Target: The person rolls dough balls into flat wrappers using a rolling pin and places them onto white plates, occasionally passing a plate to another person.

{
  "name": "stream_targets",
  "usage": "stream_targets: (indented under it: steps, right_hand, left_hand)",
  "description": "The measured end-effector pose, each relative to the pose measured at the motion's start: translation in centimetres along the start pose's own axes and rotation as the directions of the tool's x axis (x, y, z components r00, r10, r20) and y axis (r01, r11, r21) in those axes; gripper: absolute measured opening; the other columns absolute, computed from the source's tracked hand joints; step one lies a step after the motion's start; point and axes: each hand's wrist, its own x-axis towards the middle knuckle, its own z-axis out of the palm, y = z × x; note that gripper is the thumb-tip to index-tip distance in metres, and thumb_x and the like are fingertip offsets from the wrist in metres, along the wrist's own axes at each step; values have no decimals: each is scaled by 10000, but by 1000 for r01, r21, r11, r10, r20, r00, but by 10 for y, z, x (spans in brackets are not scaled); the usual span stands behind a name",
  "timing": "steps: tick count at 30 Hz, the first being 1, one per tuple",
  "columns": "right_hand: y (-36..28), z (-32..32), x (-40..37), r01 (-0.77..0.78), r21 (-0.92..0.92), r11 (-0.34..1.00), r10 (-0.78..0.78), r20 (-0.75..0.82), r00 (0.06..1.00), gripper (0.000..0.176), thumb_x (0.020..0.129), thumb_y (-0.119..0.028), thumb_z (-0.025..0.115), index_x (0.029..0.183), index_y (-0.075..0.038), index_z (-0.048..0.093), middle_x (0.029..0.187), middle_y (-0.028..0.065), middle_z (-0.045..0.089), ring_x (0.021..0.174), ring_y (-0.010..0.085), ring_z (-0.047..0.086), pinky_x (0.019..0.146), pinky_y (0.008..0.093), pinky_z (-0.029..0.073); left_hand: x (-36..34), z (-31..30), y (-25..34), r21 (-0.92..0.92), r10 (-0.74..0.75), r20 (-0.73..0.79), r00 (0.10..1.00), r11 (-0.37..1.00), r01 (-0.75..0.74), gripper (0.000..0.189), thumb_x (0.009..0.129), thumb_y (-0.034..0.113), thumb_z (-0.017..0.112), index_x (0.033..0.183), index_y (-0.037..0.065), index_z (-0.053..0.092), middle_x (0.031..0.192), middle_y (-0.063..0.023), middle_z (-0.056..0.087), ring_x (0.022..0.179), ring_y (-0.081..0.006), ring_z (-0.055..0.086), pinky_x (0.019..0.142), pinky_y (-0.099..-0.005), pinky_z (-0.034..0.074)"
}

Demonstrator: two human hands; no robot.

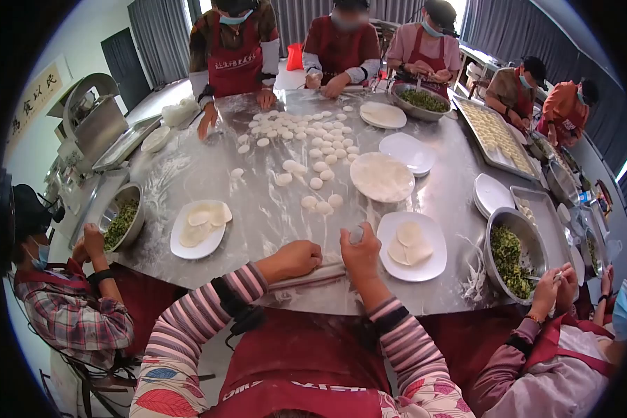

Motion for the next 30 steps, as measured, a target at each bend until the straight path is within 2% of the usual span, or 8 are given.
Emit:
stream_targets:
  steps: [7, 10, 12, 13, 17, 20, 27, 30]
  right_hand:
    - [-16, -47, -49, -13, 67, 998, 15, -34, 999, 244, 667, -77, 715, 719, -43, 479, 573, 117, 502, 500, 298, 511, 499, 355, 422]
    - [3, -54, -76, -149, 192, 970, 144, 38, 989, 239, 664, -60, 717, 709, -47, 482, 588, 98, 504, 502, 238, 502, 500, 330, 418]
    - [6, -57, -81, -167, 212, 963, 154, 75, 985, 238, 664, -57, 716, 711, -48, 482, 600, 94, 510, 514, 226, 508, 507, 327, 422]
    - [6, -58, -81, -207, 225, 952, 188, 105, 977, 237, 664, -53, 715, 714, -49, 483, 611, 90, 516, 525, 213, 515, 515, 324, 427]
    - [5, -52, -71, -213, 255, 943, 194, 99, 976, 234, 663, -49, 713, 717, -49, 485, 613, 85, 520, 534, 207, 522, 525, 316, 433]
    - [8, -52, -71, -228, 238, 944, 208, 105, 972, 226, 662, -48, 709, 712, -54, 488, 615, 82, 524, 533, 205, 533, 526, 308, 436]
    - [9, -52, -73, -249, 219, 943, 228, 116, 967, 223, 663, -42, 702, 705, -56, 484, 612, 77, 521, 532, 204, 528, 527, 305, 434]
    - [6, -53, -71, -223, 212, 951, 204, 109, 973, 224, 662, -39, 702, 698, -58, 482, 612, 74, 520, 531, 203, 524, 526, 303, 432]
  left_hand:
    - [4, -20, -14, -145, 38, 137, 990, 989, -18, 190, 685, 185, 623, 777, 22, 649, 745, -164, 636, 727, -272, 620, 688, -346, 474]
    - [39, -59, -60, -41, -14, -191, 981, 999, 6, 207, 689, 180, 638, 818, 19, 636, 758, -153, 637, 711, -251, 617, 667, -353, 473]
    - [55, -106, -91, 203, -50, -583, 811, 958, 204, 145, 674, 109, 557, 742, 11, 640, 785, -206, 620, 796, -345, 607, 702, -408, 474]
    - [57, -134, -107, 372, -70, -683, 727, 824, 428, 197, 699, 110, 561, 867, 28, 622, 993, -230, 585, 939, -360, 570, 771, -427, 466]
    - [29, -221, -97, 251, -61, -927, 370, 631, 734, 436, 727, 129, 592, 1144, 65, 482, 1250, -194, 429, 1094, -340, 490, 865, -435, 434]
    - [5, -250, -101, 91, -367, -831, 419, 652, 752, 592, 696, 148, 635, 1235, 79, 401, 1262, -185, 407, 1117, -343, 471, 884, -454, 413]
    - [5, -250, -110, 199, -50, -954, 297, 636, 746, 795, 668, 208, 678, 1346, 114, 272, 1347, -181, 285, 1257, -358, 298, 969, -511, 316]
    - [15, -251, -85, 25, -326, -889, 323, 668, 744, 835, 649, 270, 710, 1343, 113, 272, 1382, -185, 234, 1298, -349, 233, 984, -526, 296]
